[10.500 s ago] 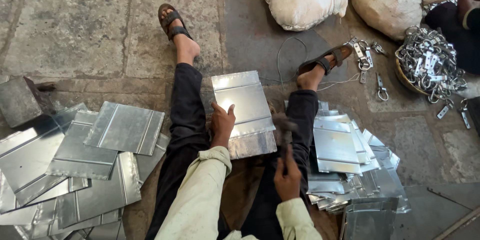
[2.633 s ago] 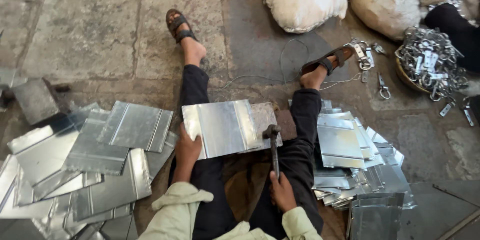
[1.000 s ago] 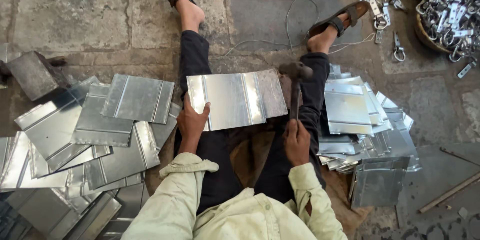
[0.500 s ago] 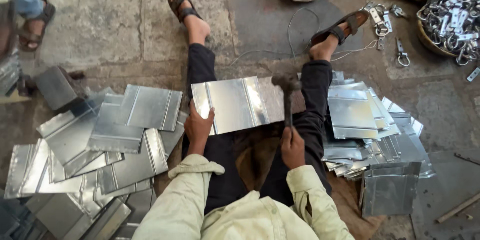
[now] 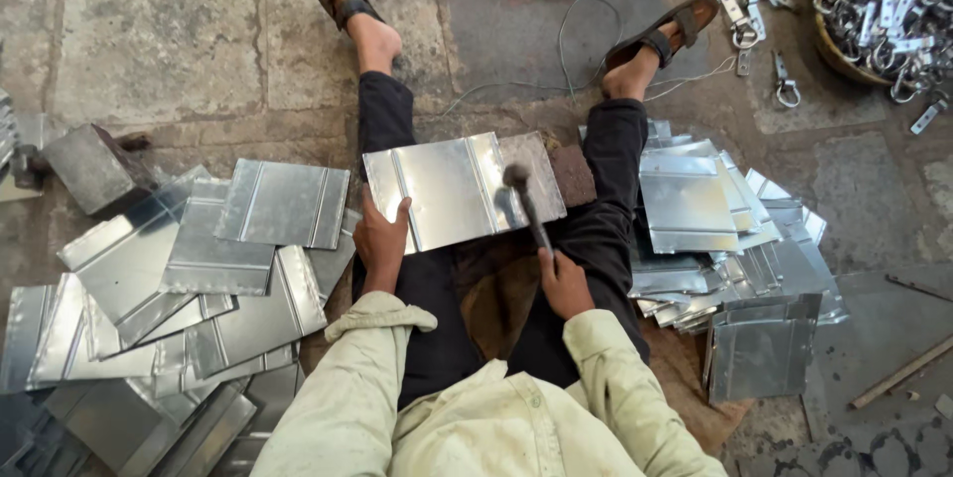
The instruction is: The person sits on the floor and uses a hammer to strike rectangular metal sheets placed on a small block. The person repeatedly picks up sheets, hammers them, and places them into a pile.
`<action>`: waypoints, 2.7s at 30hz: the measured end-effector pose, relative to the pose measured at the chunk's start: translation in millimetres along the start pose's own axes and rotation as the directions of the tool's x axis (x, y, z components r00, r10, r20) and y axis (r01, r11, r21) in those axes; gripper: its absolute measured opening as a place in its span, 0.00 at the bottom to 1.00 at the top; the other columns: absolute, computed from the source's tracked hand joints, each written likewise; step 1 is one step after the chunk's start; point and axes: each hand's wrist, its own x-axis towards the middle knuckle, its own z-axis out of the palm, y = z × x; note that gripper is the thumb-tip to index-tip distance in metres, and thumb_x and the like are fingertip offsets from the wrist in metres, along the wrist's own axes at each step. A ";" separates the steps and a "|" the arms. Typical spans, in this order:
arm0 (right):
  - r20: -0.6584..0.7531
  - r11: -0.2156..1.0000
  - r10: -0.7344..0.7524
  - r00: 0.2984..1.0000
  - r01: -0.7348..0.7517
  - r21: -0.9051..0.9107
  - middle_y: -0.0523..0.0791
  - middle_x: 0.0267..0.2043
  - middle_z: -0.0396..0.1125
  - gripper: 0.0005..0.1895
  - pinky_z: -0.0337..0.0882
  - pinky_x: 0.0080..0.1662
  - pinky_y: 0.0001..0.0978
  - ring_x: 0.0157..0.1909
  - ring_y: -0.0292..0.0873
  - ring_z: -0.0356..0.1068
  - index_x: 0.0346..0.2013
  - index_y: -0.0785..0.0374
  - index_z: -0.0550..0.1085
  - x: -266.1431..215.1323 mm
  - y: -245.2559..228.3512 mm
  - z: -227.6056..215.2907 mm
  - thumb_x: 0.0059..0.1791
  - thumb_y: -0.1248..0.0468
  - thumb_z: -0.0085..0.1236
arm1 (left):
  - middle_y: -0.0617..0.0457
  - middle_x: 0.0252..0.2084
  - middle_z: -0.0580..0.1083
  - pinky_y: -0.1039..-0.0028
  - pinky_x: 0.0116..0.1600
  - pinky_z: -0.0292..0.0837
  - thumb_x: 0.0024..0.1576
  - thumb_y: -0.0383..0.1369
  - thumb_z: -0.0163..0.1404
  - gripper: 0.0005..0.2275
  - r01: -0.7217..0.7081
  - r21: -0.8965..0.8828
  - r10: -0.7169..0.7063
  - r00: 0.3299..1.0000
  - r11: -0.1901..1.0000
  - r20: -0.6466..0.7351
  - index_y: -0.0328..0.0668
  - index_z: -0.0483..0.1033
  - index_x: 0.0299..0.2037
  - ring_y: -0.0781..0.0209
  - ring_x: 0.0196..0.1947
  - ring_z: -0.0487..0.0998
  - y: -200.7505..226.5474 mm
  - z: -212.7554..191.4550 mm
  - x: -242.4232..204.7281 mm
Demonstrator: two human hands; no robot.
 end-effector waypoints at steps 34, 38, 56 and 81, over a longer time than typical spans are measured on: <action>0.120 0.996 -0.013 0.993 0.024 -0.085 0.54 0.24 0.66 0.23 0.64 0.32 0.46 0.27 0.61 0.68 0.32 0.68 0.71 2.4 43.2 -26.5 0.59 0.51 0.46 | 0.33 0.47 0.79 0.49 0.50 0.75 0.53 0.48 0.61 0.36 0.060 -0.078 -0.067 0.994 0.995 -0.082 0.39 0.63 0.68 0.31 0.45 0.80 0.2 0.4 1.3; 0.036 0.999 -0.028 0.999 0.028 0.017 0.52 0.23 0.69 0.20 0.69 0.33 0.44 0.25 0.50 0.71 0.38 0.66 0.75 6.8 58.5 -31.1 0.54 0.51 0.47 | 0.32 0.44 0.79 0.49 0.48 0.75 0.51 0.51 0.61 0.36 0.094 -0.069 -0.102 0.987 0.993 -0.126 0.41 0.64 0.66 0.31 0.43 0.80 -14.2 22.1 14.3; 0.284 0.872 0.489 0.825 -0.452 -0.187 0.54 0.17 0.67 0.40 0.64 0.27 0.45 0.19 0.52 0.67 0.28 0.74 0.79 56.0 106.4 -1.2 0.60 0.40 0.39 | 0.34 0.44 0.76 0.50 0.48 0.71 0.67 0.37 0.42 0.13 0.146 -0.413 -0.272 0.925 0.899 -0.265 0.37 0.73 0.52 0.33 0.44 0.76 -81.4 72.1 18.9; 0.033 0.170 0.801 0.598 -0.279 0.945 0.43 0.63 0.60 0.32 0.70 0.51 0.50 0.60 0.46 0.60 0.59 0.52 0.65 77.2 263.2 -111.1 0.43 0.55 0.67 | 0.53 0.44 0.73 0.74 0.37 0.75 0.62 0.29 0.53 0.12 0.287 -0.800 -0.084 0.954 0.527 0.287 0.41 0.71 0.56 0.65 0.29 0.76 -3.4 -29.4 -69.5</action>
